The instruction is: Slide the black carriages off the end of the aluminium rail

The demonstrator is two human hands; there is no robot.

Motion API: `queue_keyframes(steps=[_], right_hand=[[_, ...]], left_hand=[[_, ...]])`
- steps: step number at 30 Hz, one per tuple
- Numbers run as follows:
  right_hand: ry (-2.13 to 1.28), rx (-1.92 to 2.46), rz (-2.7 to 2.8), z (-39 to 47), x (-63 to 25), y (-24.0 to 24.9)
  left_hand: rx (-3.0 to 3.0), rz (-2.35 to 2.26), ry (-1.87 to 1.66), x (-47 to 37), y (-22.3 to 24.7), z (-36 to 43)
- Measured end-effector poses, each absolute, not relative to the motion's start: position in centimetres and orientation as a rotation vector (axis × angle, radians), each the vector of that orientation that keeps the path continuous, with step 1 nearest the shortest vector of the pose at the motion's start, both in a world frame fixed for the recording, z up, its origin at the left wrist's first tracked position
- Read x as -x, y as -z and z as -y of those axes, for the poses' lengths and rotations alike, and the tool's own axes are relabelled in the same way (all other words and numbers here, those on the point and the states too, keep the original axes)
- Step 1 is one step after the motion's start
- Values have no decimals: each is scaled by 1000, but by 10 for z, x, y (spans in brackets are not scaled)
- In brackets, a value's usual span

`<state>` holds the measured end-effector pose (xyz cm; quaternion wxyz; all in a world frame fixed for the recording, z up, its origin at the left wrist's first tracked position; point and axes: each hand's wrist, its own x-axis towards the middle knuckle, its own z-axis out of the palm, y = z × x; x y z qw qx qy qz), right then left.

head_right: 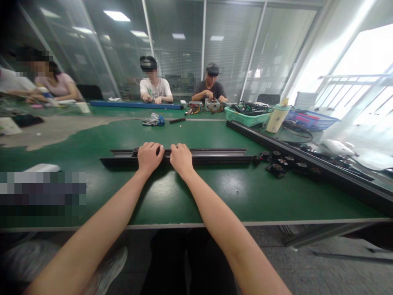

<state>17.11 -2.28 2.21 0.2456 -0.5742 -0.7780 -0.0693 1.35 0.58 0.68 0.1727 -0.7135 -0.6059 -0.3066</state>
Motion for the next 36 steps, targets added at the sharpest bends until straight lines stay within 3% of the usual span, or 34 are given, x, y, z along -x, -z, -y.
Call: queue_keyframes(steps=[36], right_hand=[[-42,1462,2128,20,-185,-22]], left_hand=[[2036,1684,974,-8,2,-9]])
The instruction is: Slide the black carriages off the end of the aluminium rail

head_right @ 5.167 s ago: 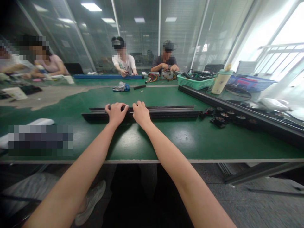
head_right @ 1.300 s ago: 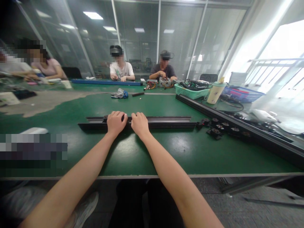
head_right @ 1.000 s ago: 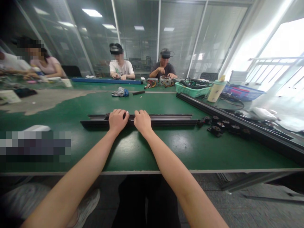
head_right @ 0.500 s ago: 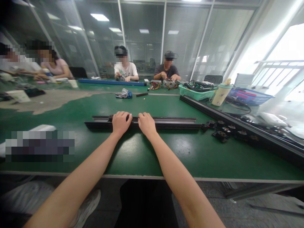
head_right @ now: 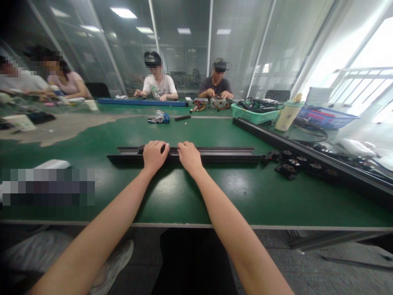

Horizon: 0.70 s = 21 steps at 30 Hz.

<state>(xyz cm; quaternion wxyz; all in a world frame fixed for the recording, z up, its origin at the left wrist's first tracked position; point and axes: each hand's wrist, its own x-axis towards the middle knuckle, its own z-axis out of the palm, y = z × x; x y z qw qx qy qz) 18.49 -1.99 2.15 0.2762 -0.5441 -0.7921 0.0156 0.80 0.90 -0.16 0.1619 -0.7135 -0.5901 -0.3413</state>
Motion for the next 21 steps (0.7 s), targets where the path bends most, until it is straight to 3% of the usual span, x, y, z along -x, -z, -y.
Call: queue_keyframes(steps=[21], right_hand=[[-25,1498,2121,23,-183,-23]], left_hand=[[2048,1715,931,-9,0,-9]])
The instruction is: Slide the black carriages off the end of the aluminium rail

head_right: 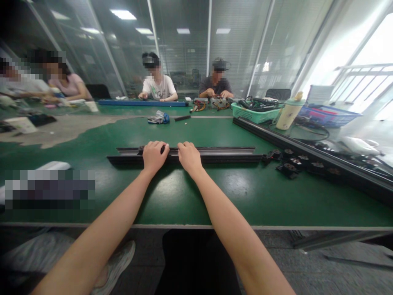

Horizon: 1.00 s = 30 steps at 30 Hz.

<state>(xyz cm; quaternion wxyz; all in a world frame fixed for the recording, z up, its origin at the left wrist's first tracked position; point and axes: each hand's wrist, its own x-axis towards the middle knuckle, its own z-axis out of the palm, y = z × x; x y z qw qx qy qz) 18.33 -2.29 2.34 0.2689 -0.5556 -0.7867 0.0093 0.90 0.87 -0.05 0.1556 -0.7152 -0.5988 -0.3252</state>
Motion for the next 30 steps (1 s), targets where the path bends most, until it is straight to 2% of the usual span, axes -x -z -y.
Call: queue_keyframes(steps=[30], right_hand=[[3,1577,2060,26,-182,-26]], left_hand=[[2054,1704,951,-9,0,-9]])
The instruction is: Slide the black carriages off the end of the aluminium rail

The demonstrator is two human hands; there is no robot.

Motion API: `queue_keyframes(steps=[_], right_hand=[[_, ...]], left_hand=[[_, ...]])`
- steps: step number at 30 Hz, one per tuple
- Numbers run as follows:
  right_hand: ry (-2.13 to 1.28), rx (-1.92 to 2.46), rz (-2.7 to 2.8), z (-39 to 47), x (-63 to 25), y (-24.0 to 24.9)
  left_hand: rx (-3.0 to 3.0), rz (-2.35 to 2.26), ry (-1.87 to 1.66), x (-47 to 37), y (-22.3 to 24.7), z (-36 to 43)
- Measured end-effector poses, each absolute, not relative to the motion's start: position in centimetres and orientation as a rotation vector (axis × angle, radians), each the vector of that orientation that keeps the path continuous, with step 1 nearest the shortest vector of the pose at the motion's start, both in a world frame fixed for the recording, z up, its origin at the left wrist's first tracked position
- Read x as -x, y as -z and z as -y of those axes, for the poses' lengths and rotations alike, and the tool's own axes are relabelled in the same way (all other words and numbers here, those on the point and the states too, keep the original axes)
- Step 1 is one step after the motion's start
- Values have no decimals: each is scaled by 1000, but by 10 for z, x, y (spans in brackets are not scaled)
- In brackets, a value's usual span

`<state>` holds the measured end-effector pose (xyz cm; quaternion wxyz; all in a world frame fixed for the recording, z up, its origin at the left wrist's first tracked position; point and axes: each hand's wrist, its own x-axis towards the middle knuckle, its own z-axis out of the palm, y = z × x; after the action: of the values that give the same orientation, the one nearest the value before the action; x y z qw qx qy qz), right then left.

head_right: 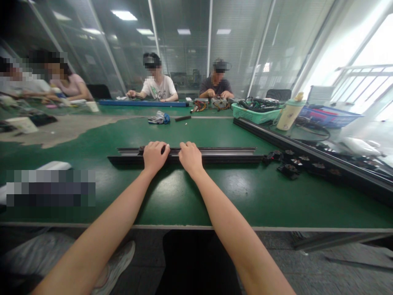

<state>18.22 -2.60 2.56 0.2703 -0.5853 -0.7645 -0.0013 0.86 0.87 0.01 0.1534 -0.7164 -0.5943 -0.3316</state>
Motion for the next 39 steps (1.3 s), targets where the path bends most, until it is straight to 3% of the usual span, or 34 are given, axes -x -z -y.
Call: queue_keyframes(steps=[39], right_hand=[[44,1651,2042,27,-183,-27]], left_hand=[[2040,1697,925,-8,1,-10]])
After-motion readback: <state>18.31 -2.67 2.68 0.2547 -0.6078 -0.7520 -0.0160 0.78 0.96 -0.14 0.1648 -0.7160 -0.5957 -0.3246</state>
